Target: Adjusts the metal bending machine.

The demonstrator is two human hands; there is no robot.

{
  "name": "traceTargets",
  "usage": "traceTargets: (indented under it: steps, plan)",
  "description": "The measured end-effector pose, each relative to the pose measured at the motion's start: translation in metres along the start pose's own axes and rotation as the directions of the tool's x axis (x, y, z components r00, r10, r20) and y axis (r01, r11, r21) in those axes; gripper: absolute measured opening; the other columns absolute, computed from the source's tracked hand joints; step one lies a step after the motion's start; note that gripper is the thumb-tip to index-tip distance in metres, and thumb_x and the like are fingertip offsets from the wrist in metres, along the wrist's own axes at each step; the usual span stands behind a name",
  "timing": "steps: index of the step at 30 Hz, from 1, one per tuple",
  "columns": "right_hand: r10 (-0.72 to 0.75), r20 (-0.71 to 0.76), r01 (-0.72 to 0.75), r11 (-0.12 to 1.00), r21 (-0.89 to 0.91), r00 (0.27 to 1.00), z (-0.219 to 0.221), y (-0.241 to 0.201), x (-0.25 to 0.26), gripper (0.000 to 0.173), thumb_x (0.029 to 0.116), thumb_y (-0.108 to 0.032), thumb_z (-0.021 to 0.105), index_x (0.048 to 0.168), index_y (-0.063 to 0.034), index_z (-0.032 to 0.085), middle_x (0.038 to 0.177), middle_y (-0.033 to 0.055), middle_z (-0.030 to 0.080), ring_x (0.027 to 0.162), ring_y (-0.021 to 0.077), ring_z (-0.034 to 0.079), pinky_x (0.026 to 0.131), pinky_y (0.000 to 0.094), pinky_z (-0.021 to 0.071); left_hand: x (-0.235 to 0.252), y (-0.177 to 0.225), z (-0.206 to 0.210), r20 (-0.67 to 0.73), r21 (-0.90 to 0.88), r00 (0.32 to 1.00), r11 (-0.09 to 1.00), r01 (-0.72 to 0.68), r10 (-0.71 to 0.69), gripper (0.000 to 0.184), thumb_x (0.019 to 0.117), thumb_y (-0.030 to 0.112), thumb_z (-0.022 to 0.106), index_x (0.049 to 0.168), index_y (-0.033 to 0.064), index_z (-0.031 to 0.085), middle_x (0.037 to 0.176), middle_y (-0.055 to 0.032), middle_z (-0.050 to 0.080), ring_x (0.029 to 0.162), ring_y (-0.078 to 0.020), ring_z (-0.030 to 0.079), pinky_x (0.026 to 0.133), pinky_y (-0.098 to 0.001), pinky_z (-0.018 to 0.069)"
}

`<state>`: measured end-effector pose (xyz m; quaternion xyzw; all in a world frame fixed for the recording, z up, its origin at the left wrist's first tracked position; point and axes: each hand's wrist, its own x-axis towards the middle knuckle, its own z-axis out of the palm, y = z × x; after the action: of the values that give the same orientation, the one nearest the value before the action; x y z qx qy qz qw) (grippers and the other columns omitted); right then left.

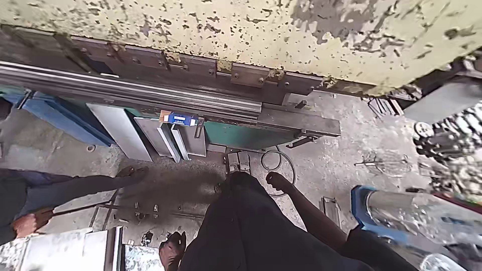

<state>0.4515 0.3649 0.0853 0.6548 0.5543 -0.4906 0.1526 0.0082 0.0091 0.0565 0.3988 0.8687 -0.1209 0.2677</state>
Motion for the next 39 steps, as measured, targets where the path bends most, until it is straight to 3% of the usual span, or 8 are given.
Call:
traceTargets:
  steps: [4, 8, 12, 16, 21, 26, 32, 39]
  plan:
    - [-0.280, 0.090, 0.225, 0.891, 0.393, 0.956, -0.007, -0.107, -0.003, 0.032, 0.0944, -0.021, 0.064, 0.124, -0.0093, 0.059, 0.089, 0.0067, 0.062, 0.062, 0.0144, 0.055, 0.055, 0.0327, 0.0482, 0.034, 0.006, 0.007, -0.005, -0.516, 0.992, 0.851, 0.103, -0.123, 0.056, 0.0910, 0.064, 0.063, 0.102, 0.0106, 0.075, 0.094, -0.0131, 0.075, 0.093, -0.0320, 0.072, 0.086, -0.0608, 0.0568]
    - [-0.594, 0.259, 0.488, 0.789, 0.373, 0.762, 0.017, -0.215, -0.030, 0.037, 0.0912, -0.020, 0.069, 0.126, -0.0083, 0.062, 0.104, 0.0074, 0.066, 0.079, 0.0160, 0.062, 0.067, 0.0357, 0.0542, 0.041, 0.080, -0.074, -0.041, -0.990, 0.999, 0.134, -0.043, 0.020, 0.036, 0.0996, 0.030, 0.065, 0.114, -0.0029, 0.067, 0.100, -0.0147, 0.075, 0.088, -0.0259, 0.075, 0.084, -0.0454, 0.0631]
    - [-0.718, 0.536, 0.783, 0.602, 0.157, 0.445, 0.064, -0.301, -0.085, 0.048, 0.0936, -0.024, 0.071, 0.136, -0.0081, 0.054, 0.117, 0.0123, 0.064, 0.095, 0.0203, 0.066, 0.082, 0.0409, 0.0580, 0.020, 0.148, -0.131, -0.225, -0.827, 0.920, -0.562, -0.005, 0.322, 0.078, 0.0982, 0.067, 0.048, 0.151, 0.0097, 0.041, 0.136, -0.0159, 0.064, 0.114, -0.0321, 0.068, 0.088, -0.0518, 0.0603]
    - [-0.772, 0.561, 0.953, 0.208, -0.219, 0.297, 0.074, -0.336, -0.132, 0.069, 0.0924, -0.042, 0.071, 0.152, -0.0189, 0.046, 0.147, 0.0152, 0.052, 0.134, 0.0297, 0.053, 0.111, 0.0495, 0.0464, 0.005, 0.159, -0.136, -0.329, -0.455, 0.923, -0.890, 0.032, 0.201, 0.046, 0.0880, 0.044, 0.076, 0.122, 0.0132, 0.070, 0.110, -0.0152, 0.074, 0.091, -0.0251, 0.074, 0.076, -0.0416, 0.0624]
    - [-0.714, 0.608, 0.643, 0.654, 0.400, 0.348, 0.043, -0.307, -0.097, 0.068, 0.1016, -0.044, 0.058, 0.155, -0.0079, 0.038, 0.131, 0.0161, 0.064, 0.106, 0.0271, 0.069, 0.088, 0.0440, 0.0605, -0.025, 0.107, -0.106, -0.142, -0.871, 0.936, -0.408, -0.273, -0.323, 0.027, 0.1011, 0.014, 0.052, 0.125, 0.0026, 0.056, 0.091, -0.0121, 0.070, 0.067, -0.0186, 0.066, 0.052, -0.0313, 0.0543]
    - [-0.509, 0.506, 0.379, 0.860, 0.343, 0.696, 0.027, -0.238, -0.042, 0.049, 0.1127, -0.038, 0.028, 0.146, -0.0076, 0.048, 0.115, 0.0129, 0.070, 0.091, 0.0203, 0.071, 0.078, 0.0394, 0.0617, -0.059, 0.036, -0.053, 0.047, -0.835, 0.780, 0.403, 0.374, -0.624, 0.053, 0.0914, 0.031, 0.070, 0.133, 0.0016, 0.057, 0.123, -0.0239, 0.065, 0.115, -0.0409, 0.064, 0.096, -0.0633, 0.0526]
    - [-0.110, 0.401, 0.325, 0.790, -0.520, 0.909, 0.023, -0.215, -0.060, 0.033, 0.1075, -0.017, 0.054, 0.131, 0.0054, 0.059, 0.119, 0.0238, 0.066, 0.102, 0.0285, 0.064, 0.091, 0.0468, 0.0511, -0.073, -0.036, 0.020, -0.041, -0.694, 0.741, 0.552, 0.461, -0.671, 0.040, 0.0900, 0.037, 0.074, 0.117, 0.0081, 0.068, 0.135, -0.0218, 0.059, 0.130, -0.0456, 0.053, 0.098, -0.0657, 0.0513]
    - [-0.318, 0.582, 0.639, 0.580, -0.505, 0.749, -0.001, -0.178, 0.043, 0.031, 0.1035, -0.021, 0.062, 0.125, 0.0010, 0.064, 0.108, 0.0187, 0.070, 0.090, 0.0251, 0.068, 0.081, 0.0467, 0.0567, -0.105, -0.098, 0.078, 0.022, -0.654, 0.515, 0.377, 0.656, -0.857, 0.054, 0.0891, 0.040, 0.073, 0.128, 0.0048, 0.062, 0.134, -0.0239, 0.060, 0.129, -0.0490, 0.052, 0.096, -0.0701, 0.0500]
